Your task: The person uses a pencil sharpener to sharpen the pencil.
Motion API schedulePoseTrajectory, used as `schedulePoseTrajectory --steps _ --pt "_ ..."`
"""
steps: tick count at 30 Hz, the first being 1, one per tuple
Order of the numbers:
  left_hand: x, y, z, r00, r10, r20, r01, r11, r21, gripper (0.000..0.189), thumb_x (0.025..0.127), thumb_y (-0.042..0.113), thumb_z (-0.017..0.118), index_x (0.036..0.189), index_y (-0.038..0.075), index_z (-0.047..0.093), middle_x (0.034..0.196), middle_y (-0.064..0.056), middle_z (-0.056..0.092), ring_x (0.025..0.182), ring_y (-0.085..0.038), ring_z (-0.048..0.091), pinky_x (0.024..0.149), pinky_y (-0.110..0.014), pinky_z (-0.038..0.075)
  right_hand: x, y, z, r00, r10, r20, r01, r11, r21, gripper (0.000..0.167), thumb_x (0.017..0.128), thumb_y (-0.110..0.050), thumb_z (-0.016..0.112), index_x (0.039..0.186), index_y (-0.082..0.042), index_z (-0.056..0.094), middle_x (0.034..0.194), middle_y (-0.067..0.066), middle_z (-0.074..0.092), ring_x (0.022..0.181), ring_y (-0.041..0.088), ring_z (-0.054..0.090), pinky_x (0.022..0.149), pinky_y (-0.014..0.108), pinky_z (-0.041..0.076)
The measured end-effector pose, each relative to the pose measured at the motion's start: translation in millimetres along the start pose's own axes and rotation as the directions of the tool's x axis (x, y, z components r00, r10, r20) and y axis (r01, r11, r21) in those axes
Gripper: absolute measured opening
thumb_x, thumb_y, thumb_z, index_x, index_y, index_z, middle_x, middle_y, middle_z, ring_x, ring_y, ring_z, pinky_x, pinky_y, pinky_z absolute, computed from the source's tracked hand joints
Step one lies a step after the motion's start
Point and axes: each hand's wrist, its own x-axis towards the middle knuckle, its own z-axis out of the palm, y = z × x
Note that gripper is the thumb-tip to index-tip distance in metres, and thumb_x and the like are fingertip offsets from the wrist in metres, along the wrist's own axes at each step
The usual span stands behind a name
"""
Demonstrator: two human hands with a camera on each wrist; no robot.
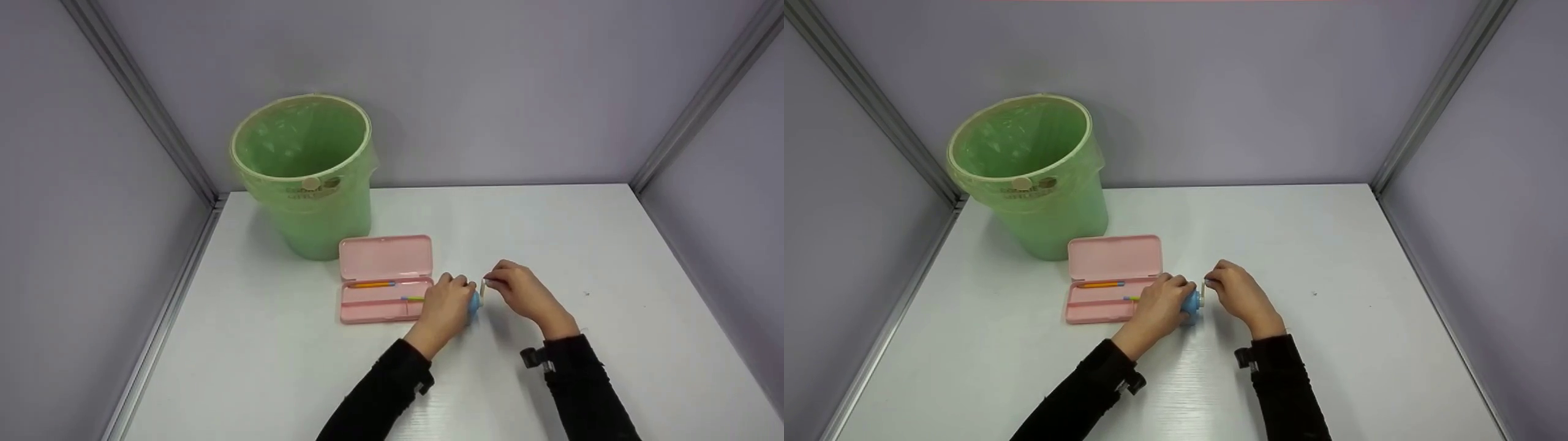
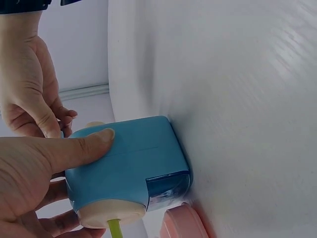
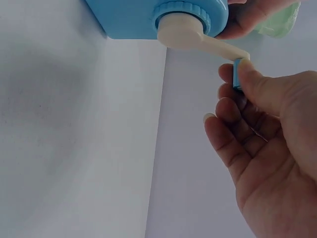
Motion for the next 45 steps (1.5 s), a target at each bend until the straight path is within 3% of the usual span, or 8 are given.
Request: schedulePoseTrajectory --steps 7,14,20,25,32,37,40,45 --pt "-0.8 0.3 -1.5 1.0 0.002 -0.003 -0.002 1.0 -0.001 0.029 0.084 0.015 0.081 0.113 0.02 0.078 0.104 0.003 0.072 0.09 -0.019 0.064 0.064 -0.032 0.057 5.8 10 7 0.999 0.048 -0.022 -0.047 0.998 0.035 0.015 0.098 -0.001 0.066 0.107 0.005 0.077 0.096 0.01 0.067 0.088 0.029 0.068 0.076 0.041 0.057" --pt "-3.0 1.4 -1.7 1.0 0.006 -0.024 -0.006 1.0 -0.02 0.025 0.088 0.01 0.077 0.111 0.019 0.078 0.101 0.002 0.071 0.087 -0.019 0.063 0.062 -0.03 0.055 10.6 20 18 0.993 0.116 0.013 -0.116 0.993 0.011 0.017 0.096 -0.001 0.068 0.109 0.006 0.077 0.095 0.011 0.066 0.088 0.03 0.068 0.077 0.042 0.057" --pt "-2.0 1.8 -2.2 1.0 0.006 -0.007 -0.006 1.0 -0.009 0.028 0.091 0.011 0.076 0.117 0.019 0.078 0.105 0.002 0.072 0.09 -0.019 0.064 0.065 -0.031 0.056 11.6 25 29 0.983 0.177 0.047 -0.178 0.984 0.0 0.017 0.096 0.0 0.069 0.108 0.008 0.077 0.091 0.01 0.066 0.085 0.028 0.067 0.075 0.04 0.056" --pt "-2.0 1.7 -2.7 1.0 0.002 -0.007 -0.002 1.0 0.001 0.027 0.091 0.012 0.076 0.117 0.019 0.078 0.106 0.002 0.073 0.091 -0.02 0.065 0.066 -0.032 0.057 9.1 27 36 0.98 0.181 0.083 -0.179 0.983 -0.026 0.016 0.094 0.001 0.07 0.106 0.008 0.077 0.086 0.008 0.065 0.078 0.021 0.063 0.07 0.036 0.053" --pt "-3.1 1.4 -1.2 1.0 -0.01 -0.014 0.01 1.0 -0.002 0.028 0.088 0.015 0.079 0.116 0.02 0.078 0.105 0.002 0.073 0.093 -0.021 0.066 0.066 -0.033 0.058 6.7 31 40 0.983 0.128 0.134 -0.126 0.992 -0.023 0.014 0.092 0.006 0.069 0.104 0.009 0.077 0.084 0.01 0.067 0.076 0.019 0.062 0.069 0.035 0.054" --pt "-4.0 0.8 -1.3 1.0 -0.022 -0.014 0.022 1.0 -0.016 0.032 0.086 0.017 0.082 0.117 0.019 0.078 0.106 0.001 0.073 0.093 -0.022 0.066 0.065 -0.034 0.058 2.4 28 43 0.982 0.106 0.158 -0.103 0.994 -0.028 0.01 0.091 0.008 0.068 0.091 0.007 0.078 0.08 0.009 0.065 0.072 0.017 0.059 0.067 0.036 0.054" --pt "-4.4 0.9 -0.4 0.999 -0.024 -0.04 0.024 1.0 0.001 0.029 0.085 0.017 0.081 0.114 0.02 0.078 0.102 0.001 0.073 0.089 -0.021 0.066 0.063 -0.033 0.057 -1.2 25 45 0.98 0.115 0.165 -0.111 0.993 -0.031 0.014 0.09 0.008 0.069 0.08 0.003 0.077 0.077 0.005 0.064 0.07 0.013 0.055 0.066 0.034 0.053" --pt "-4.7 2.6 0.8 0.996 -0.035 -0.076 0.037 0.999 0.016 0.026 0.084 0.018 0.08 0.109 0.019 0.079 0.095 0.0 0.072 0.084 -0.021 0.065 0.059 -0.034 0.056 -9.6 20 47 0.968 0.153 0.197 -0.149 0.988 -0.034 0.016 0.093 0.003 0.07 0.08 -0.003 0.078 0.081 -0.001 0.065 0.073 0.01 0.054 0.07 0.032 0.052"
